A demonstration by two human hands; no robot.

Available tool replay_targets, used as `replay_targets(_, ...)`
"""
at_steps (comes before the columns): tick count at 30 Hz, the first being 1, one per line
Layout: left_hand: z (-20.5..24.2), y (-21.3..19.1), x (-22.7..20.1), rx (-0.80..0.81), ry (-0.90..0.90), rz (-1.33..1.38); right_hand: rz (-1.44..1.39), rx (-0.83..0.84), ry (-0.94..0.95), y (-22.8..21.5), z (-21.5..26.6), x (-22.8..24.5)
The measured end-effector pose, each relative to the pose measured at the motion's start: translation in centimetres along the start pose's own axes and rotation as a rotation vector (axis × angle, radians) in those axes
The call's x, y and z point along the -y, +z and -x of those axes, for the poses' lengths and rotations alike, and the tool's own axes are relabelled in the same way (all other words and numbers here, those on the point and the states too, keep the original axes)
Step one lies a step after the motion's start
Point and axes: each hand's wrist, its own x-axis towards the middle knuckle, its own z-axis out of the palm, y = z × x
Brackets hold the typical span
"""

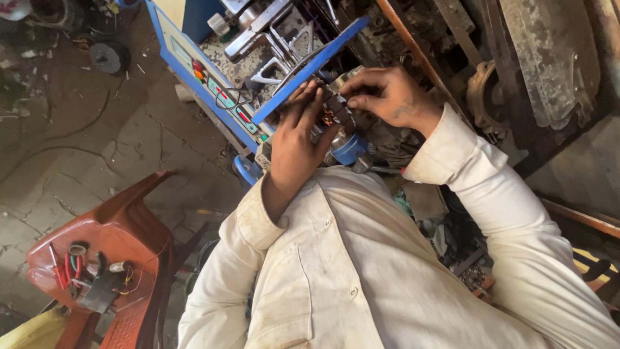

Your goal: The person inserts small white cylindrical components into slots on a copper-wound rotor using their hands. They repeatedly pick up the components, align them, and press them into place on the machine part.

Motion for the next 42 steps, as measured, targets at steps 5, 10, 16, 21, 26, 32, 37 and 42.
replay_targets(5, 0.1, -0.2, 0.0, 0.012, 0.003, 0.031, -0.042, -0.069, 0.148, 0.9, -0.2, -1.3)
replay_targets(10, 0.1, -0.2, 0.1, 0.019, 0.013, 0.033, -0.058, -0.035, 0.065, 1.2, 0.0, -2.0)
replay_targets(16, -0.1, 0.2, -0.1, -0.078, -0.044, 0.117, 0.126, -0.06, -0.009, 0.8, 0.6, -0.6)
replay_targets(21, -0.6, 0.8, -0.4, -0.17, -0.083, 0.023, 0.112, -0.104, 0.162, 1.1, 2.0, 0.3)
replay_targets(26, -0.8, 0.6, -0.7, -0.159, -0.083, -0.023, 0.194, -0.147, 0.015, 1.1, 3.3, -0.4)
replay_targets(32, 0.1, -0.7, -1.6, -0.128, -0.012, 0.005, 0.164, -0.144, -0.158, 1.4, 2.8, -2.7)
replay_targets(37, 1.5, -1.1, -1.8, 0.0, -0.128, 0.057, 0.11, -0.131, -0.186, 1.7, 2.2, -3.1)
replay_targets(42, 1.0, 0.1, -0.7, -0.012, -0.134, 0.127, 0.119, -0.064, -0.14, 1.1, 1.7, -2.3)
